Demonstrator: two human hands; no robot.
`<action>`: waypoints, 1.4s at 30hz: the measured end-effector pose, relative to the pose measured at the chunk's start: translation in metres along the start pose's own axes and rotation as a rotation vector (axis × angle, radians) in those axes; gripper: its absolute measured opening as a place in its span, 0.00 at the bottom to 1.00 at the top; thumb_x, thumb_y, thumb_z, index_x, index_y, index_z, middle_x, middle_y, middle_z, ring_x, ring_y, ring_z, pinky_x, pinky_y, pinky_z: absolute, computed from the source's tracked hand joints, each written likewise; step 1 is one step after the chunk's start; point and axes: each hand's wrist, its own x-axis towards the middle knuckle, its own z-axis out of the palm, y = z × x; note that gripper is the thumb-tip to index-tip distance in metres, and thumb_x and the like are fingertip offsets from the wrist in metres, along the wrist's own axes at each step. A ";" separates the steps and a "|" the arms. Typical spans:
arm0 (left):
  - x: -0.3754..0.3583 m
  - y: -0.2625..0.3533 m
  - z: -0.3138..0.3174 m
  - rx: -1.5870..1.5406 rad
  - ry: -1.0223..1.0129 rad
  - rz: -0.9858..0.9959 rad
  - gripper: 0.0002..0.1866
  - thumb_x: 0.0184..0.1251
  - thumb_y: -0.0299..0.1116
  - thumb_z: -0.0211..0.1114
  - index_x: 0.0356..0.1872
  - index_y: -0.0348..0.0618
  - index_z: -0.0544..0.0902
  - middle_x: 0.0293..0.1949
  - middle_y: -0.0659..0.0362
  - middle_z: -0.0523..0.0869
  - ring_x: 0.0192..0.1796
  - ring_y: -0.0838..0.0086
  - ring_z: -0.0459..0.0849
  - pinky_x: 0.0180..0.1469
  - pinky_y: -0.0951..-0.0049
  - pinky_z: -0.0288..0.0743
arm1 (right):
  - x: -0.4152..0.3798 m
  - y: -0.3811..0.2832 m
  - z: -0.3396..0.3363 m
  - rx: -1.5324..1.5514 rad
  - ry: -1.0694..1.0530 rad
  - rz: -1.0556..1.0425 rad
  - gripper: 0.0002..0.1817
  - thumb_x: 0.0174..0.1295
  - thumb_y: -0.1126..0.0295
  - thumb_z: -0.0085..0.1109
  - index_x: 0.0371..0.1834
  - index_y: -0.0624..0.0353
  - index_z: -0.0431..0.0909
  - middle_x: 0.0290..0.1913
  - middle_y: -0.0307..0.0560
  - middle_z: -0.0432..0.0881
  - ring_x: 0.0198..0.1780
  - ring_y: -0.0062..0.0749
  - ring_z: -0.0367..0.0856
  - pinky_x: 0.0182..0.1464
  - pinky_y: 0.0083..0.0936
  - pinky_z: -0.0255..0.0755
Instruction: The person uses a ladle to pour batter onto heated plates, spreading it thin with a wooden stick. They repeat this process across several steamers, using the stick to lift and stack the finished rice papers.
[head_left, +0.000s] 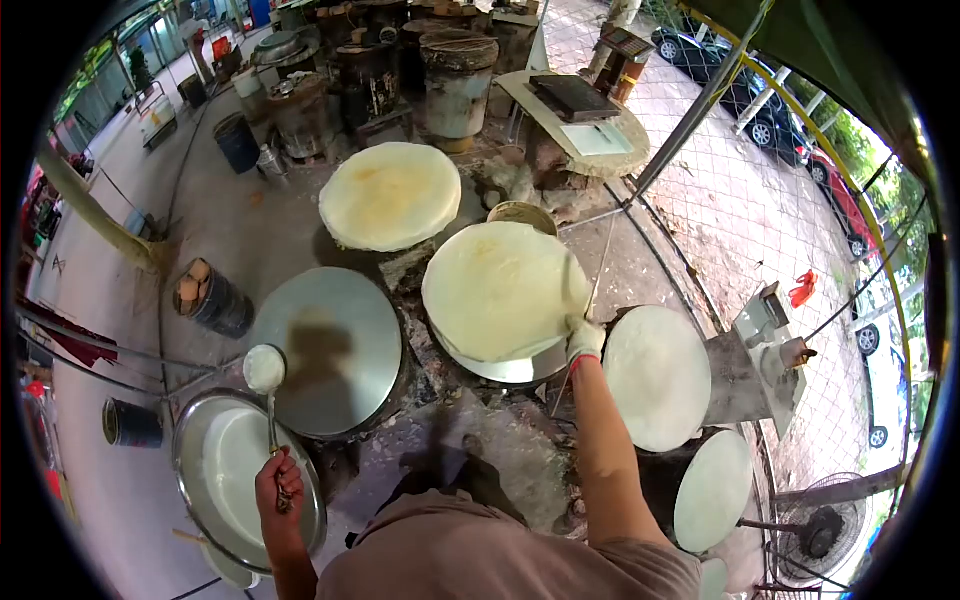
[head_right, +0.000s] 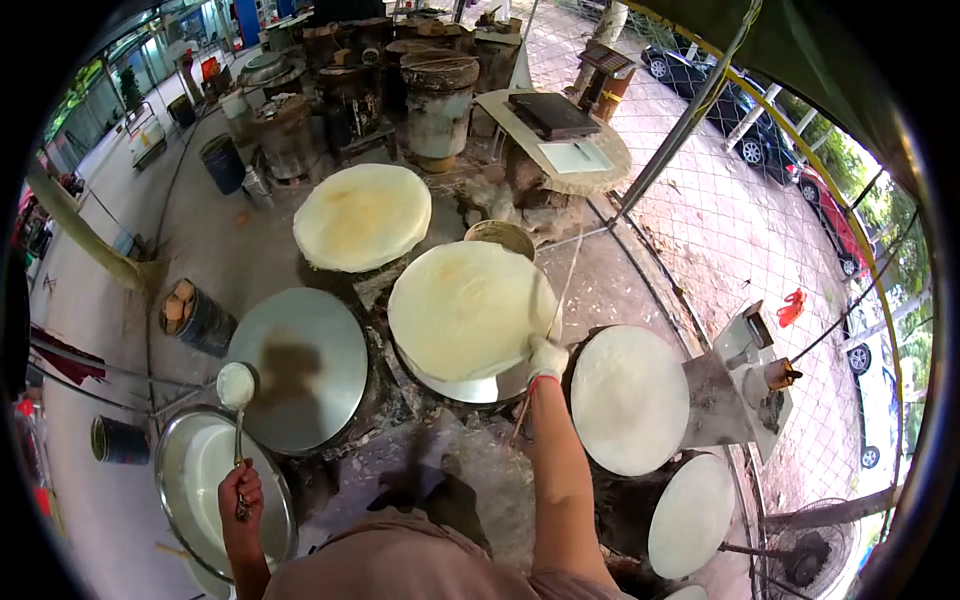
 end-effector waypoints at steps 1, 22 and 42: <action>-0.003 0.000 0.001 -0.002 0.011 0.004 0.09 0.69 0.27 0.52 0.44 0.33 0.73 0.22 0.63 0.70 0.17 0.85 0.67 0.13 0.86 0.64 | -0.019 -0.037 -0.005 -0.121 0.008 0.032 0.20 0.44 0.64 0.63 0.39 0.65 0.84 0.35 0.54 0.85 0.40 0.33 0.84 0.44 0.28 0.75; -0.031 0.033 -0.107 -0.268 0.234 0.216 0.07 0.66 0.28 0.55 0.42 0.38 0.72 0.23 0.65 0.69 0.18 0.85 0.64 0.16 0.85 0.59 | -0.178 -0.388 0.206 -0.310 -0.773 -0.684 0.11 0.45 0.72 0.63 0.32 0.65 0.81 0.24 0.39 0.79 0.22 0.24 0.75 0.24 0.24 0.68; -0.019 0.029 -0.033 -0.307 0.551 0.359 0.09 0.62 0.28 0.59 0.41 0.36 0.75 0.20 0.66 0.69 0.16 0.86 0.63 0.13 0.88 0.55 | -0.118 -0.168 0.403 -0.974 -0.615 -1.359 0.12 0.61 0.59 0.53 0.43 0.50 0.75 0.38 0.52 0.78 0.37 0.49 0.81 0.41 0.44 0.75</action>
